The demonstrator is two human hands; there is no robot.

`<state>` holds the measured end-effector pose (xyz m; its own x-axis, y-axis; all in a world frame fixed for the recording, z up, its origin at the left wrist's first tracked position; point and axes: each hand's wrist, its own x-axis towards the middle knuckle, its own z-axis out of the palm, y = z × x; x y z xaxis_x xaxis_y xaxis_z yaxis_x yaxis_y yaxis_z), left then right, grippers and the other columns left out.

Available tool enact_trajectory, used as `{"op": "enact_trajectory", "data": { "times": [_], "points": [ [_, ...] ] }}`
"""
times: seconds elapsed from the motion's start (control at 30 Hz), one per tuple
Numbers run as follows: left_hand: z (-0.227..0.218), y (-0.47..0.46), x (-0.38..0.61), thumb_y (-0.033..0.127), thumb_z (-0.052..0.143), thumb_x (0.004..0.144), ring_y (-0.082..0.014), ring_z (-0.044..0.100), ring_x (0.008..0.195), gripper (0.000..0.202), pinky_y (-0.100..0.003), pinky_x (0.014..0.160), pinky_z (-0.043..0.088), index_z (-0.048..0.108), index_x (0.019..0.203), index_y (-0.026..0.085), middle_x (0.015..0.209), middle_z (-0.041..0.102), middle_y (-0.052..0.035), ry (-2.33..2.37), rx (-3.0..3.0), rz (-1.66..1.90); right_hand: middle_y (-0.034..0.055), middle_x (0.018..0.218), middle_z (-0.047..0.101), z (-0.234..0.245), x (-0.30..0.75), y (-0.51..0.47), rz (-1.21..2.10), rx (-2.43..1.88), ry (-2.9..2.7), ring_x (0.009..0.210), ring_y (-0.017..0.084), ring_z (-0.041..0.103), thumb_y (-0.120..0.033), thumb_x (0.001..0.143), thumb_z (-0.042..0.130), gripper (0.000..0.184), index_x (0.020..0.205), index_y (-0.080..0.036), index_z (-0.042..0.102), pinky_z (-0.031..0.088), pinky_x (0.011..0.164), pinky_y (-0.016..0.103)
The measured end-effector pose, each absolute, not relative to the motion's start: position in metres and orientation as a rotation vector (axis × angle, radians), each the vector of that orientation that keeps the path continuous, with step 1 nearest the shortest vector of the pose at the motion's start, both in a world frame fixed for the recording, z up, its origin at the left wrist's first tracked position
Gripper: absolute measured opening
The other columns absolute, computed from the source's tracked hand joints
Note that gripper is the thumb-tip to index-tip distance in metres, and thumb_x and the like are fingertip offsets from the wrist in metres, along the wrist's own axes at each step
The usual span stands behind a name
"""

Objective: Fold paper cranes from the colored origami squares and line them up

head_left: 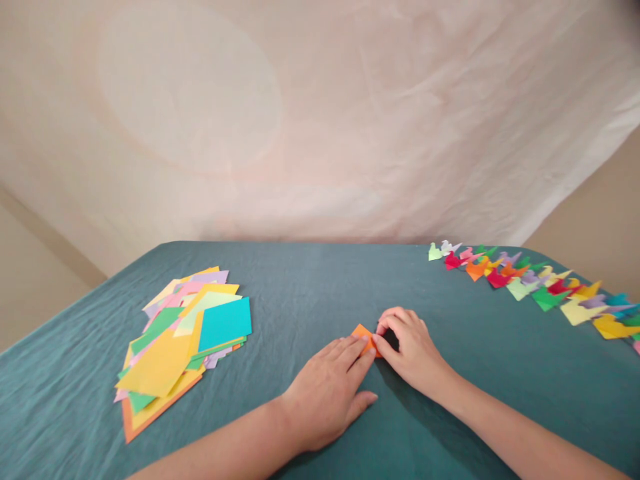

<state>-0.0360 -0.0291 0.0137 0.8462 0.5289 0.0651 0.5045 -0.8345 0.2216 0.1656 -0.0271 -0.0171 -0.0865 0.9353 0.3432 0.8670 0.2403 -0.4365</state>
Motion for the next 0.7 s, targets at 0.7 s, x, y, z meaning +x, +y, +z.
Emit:
{"op": "enact_trajectory", "data": {
  "times": [0.7],
  "points": [
    [0.015,-0.029,-0.035,0.042,0.035,0.092,-0.0235,0.032,0.129,0.049,-0.040,0.107,0.026,0.032,0.135,0.018,0.140,0.035,-0.0090,0.812,2.858,0.183,0.0082,0.108,0.058,0.001,0.195,-0.066,0.417,-1.462,-2.129,0.100,0.019,0.055,-0.016,0.088,0.036,0.028,0.108,-0.021,0.056,0.046,0.088,0.036]
  ]
}}
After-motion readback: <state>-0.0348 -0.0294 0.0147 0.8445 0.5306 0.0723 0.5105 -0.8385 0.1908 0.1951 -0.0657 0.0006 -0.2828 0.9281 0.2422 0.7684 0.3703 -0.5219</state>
